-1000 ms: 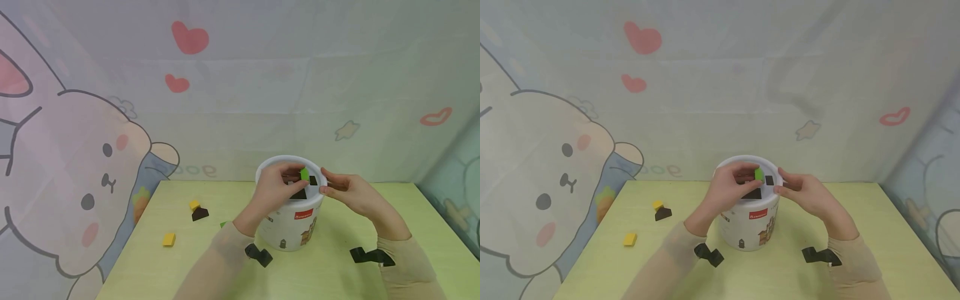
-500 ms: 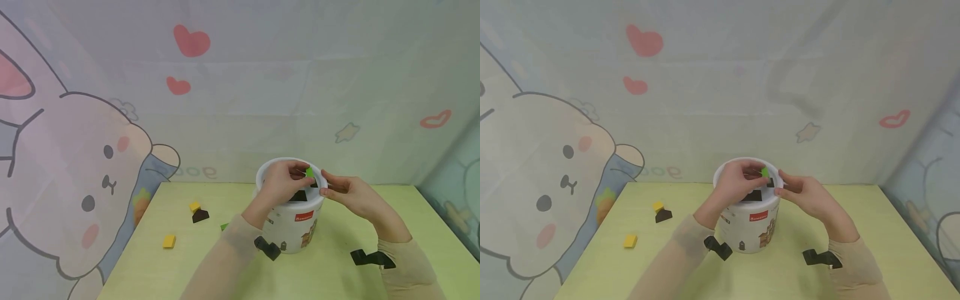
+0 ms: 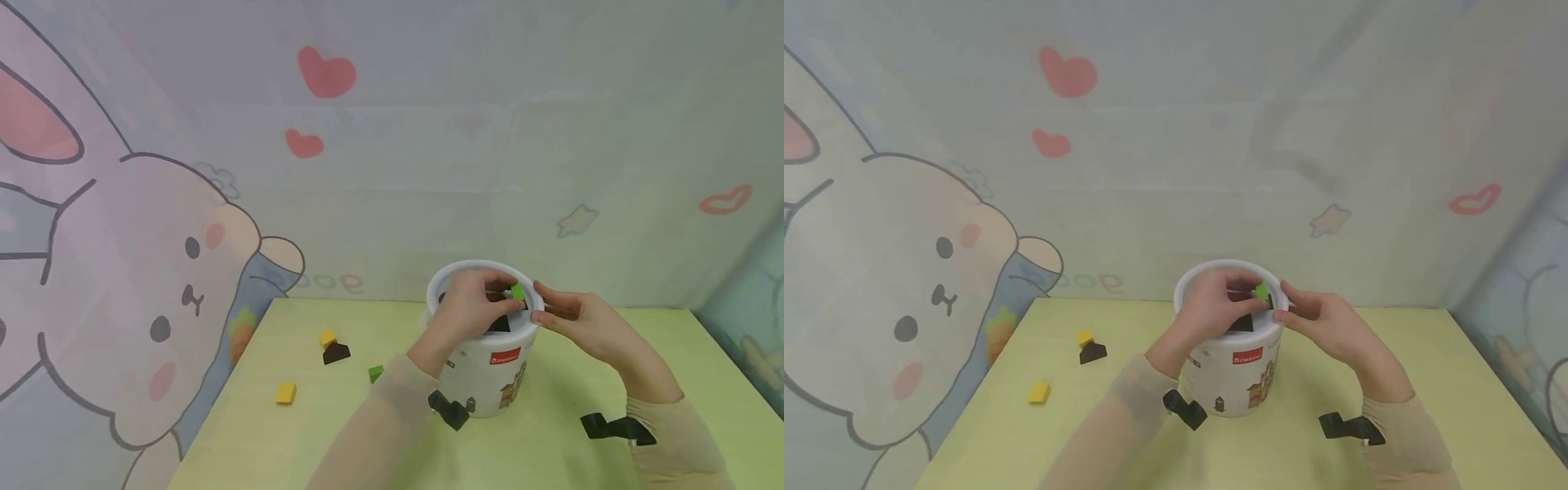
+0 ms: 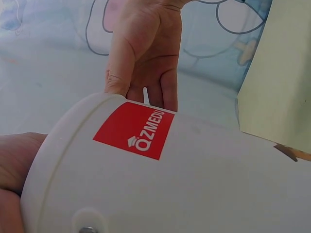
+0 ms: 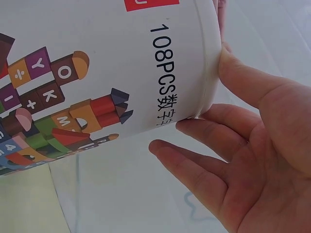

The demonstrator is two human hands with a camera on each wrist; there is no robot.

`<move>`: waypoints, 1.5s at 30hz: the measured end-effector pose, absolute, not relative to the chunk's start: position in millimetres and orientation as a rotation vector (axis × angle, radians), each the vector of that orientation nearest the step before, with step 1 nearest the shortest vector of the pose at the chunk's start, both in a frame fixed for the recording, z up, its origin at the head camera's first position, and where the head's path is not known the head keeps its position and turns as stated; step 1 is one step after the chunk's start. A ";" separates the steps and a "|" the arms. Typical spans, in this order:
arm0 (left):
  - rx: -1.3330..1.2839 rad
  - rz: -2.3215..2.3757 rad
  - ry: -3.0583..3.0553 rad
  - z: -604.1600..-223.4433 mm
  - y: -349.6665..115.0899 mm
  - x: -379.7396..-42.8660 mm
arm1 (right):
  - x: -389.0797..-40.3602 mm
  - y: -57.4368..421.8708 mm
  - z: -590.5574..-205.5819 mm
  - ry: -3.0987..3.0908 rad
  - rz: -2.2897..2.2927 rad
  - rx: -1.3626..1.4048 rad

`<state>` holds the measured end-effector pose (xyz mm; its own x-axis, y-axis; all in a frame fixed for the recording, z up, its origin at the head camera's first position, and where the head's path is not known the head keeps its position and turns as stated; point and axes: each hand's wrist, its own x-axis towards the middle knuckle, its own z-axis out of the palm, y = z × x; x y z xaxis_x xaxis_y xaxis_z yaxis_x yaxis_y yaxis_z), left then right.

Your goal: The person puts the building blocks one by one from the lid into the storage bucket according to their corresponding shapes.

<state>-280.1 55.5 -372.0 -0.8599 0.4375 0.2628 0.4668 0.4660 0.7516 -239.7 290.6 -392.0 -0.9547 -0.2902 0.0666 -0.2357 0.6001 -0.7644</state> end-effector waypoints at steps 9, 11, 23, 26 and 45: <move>-0.825 -1.265 -2.669 -372.2 62.4 -279.7 | -240.0 294.9 -393.0 2.763 -1.289 -0.450; -0.831 -1.205 -2.684 -371.9 64.5 -279.2 | -239.4 296.0 -392.2 2.770 -1.284 -0.449; -0.811 -1.125 -2.709 -371.1 68.2 -276.7 | -238.6 300.4 -392.7 2.766 -1.295 -0.436; -0.816 -1.134 -2.701 -371.8 69.6 -276.8 | -237.8 301.2 -392.4 2.764 -1.299 -0.436; -0.955 -1.464 -2.431 -374.0 61.2 -269.4 | -230.3 302.1 -391.7 2.767 -1.330 -0.416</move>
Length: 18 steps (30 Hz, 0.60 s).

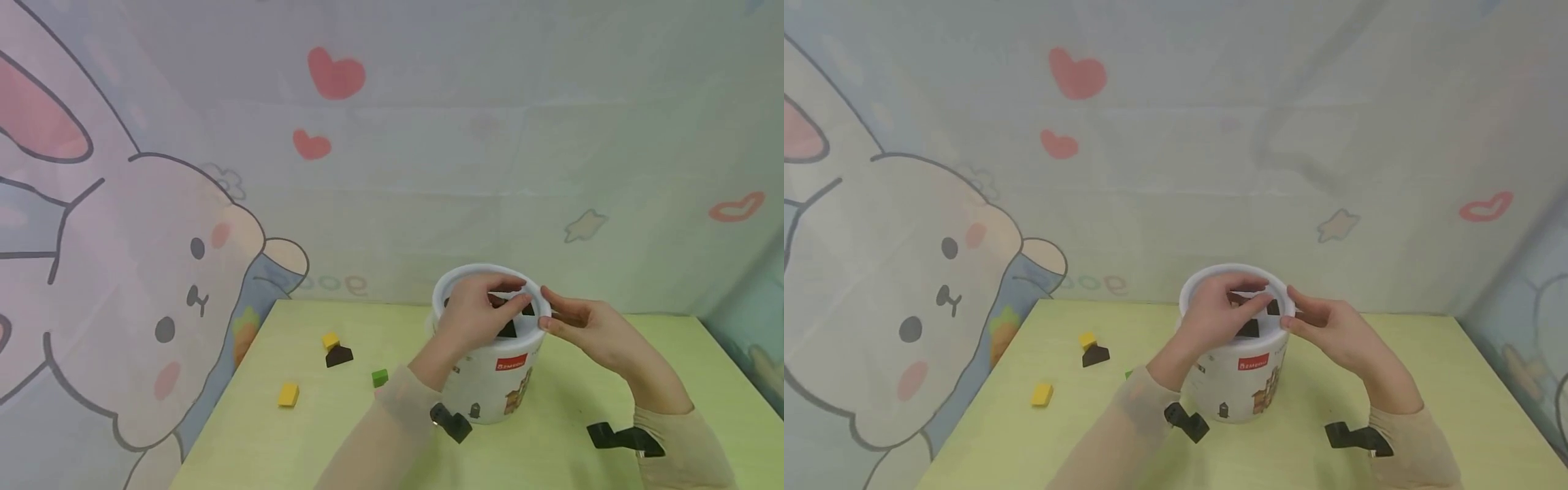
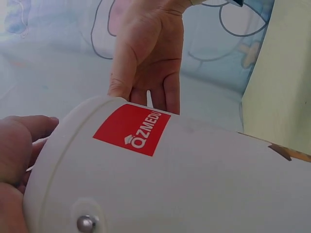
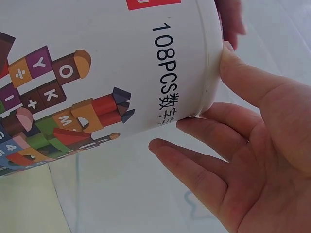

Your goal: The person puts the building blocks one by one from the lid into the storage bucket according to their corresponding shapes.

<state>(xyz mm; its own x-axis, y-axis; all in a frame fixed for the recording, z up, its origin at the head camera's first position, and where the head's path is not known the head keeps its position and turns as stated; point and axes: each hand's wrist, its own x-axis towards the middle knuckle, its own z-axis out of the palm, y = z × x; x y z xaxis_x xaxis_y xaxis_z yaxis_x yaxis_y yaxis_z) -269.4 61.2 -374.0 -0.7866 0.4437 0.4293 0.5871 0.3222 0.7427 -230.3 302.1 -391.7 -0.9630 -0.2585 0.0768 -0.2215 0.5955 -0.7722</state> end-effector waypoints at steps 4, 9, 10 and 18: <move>-1.016 -1.642 -2.228 -377.2 47.8 -269.7 | -231.6 299.6 -391.7 2.782 -1.319 -0.408; -1.026 -1.746 -2.116 -384.0 20.2 -264.4 | -234.7 295.4 -392.1 2.777 -1.335 -0.429; -1.022 -1.754 -2.099 -386.5 14.6 -262.8 | -234.6 295.2 -392.2 2.775 -1.340 -0.435; -0.832 -1.771 -1.925 -420.8 -29.3 -251.6 | -230.0 297.5 -393.1 2.771 -1.344 -0.407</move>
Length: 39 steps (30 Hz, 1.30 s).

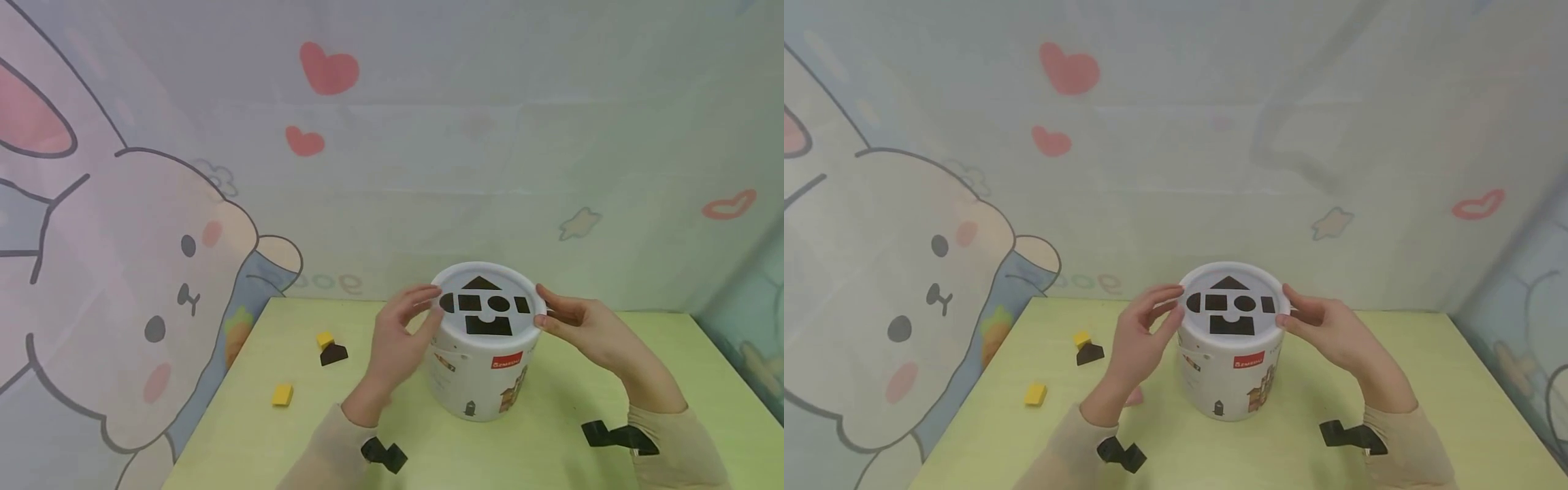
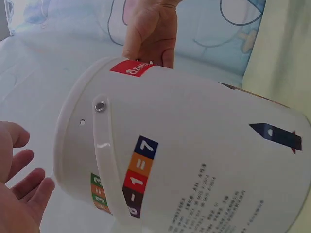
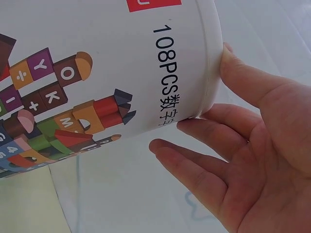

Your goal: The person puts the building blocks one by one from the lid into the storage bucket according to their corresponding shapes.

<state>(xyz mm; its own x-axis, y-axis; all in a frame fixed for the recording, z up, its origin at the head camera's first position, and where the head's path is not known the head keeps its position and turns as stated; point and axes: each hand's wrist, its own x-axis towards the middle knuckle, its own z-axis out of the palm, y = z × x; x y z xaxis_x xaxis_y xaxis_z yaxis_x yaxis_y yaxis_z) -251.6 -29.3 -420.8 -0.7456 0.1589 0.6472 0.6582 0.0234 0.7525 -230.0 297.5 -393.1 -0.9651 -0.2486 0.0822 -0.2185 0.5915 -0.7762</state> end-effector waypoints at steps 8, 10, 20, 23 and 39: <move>-0.669 -1.798 -1.974 -450.7 -72.0 -259.3 | -228.2 300.7 -390.3 2.773 -1.354 -0.430; -0.634 -1.792 -2.045 -455.5 -82.8 -261.8 | -228.0 301.1 -390.2 2.775 -1.349 -0.424; -0.574 -1.579 -2.461 -485.5 -134.4 -272.4 | -229.0 301.3 -390.1 2.774 -1.352 -0.424; -0.640 -1.496 -2.562 -492.2 -149.0 -274.4 | -229.8 300.8 -391.1 2.776 -1.353 -0.429; -1.140 -0.910 -2.901 -505.6 -181.0 -287.1 | -230.9 298.9 -392.9 2.760 -1.356 -0.444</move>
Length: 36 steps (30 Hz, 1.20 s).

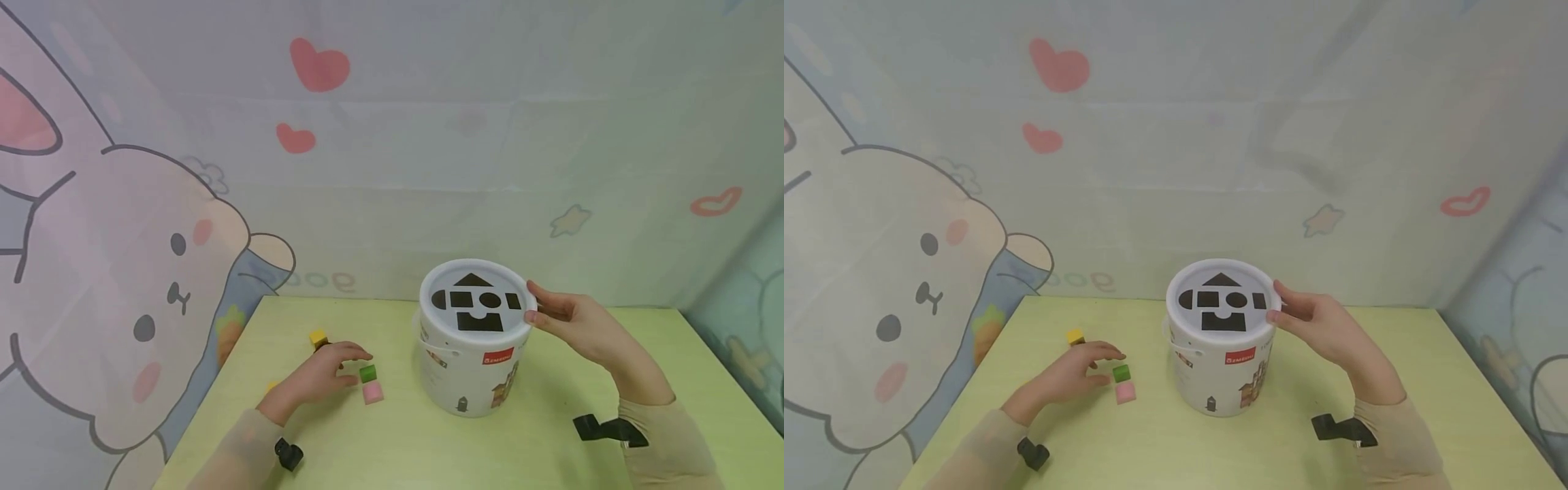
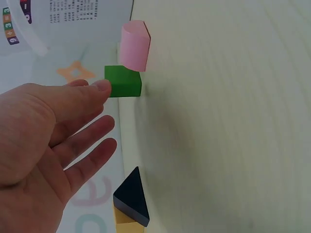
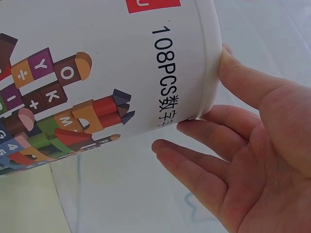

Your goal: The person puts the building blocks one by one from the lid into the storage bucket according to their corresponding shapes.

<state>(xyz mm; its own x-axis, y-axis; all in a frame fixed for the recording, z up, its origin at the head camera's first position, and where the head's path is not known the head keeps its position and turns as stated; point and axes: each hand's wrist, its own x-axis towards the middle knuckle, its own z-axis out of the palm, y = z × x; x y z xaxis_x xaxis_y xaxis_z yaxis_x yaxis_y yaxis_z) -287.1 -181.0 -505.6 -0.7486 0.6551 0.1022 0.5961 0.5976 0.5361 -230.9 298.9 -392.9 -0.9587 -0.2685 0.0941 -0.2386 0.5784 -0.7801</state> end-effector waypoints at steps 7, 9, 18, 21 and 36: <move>1.093 0.749 2.714 -509.7 -174.1 -296.7 | -230.0 298.5 -391.4 2.762 -1.352 -0.431; 1.098 0.745 2.702 -511.1 -172.9 -298.9 | -229.9 298.4 -391.6 2.763 -1.351 -0.430; 1.101 0.809 2.670 -515.3 -172.2 -303.3 | -230.7 298.8 -392.3 2.763 -1.349 -0.431; 1.048 0.841 2.653 -515.4 -172.5 -303.2 | -231.0 298.3 -391.8 2.764 -1.345 -0.436; 0.987 0.918 2.626 -514.9 -174.3 -304.0 | -230.4 299.0 -391.7 2.771 -1.339 -0.427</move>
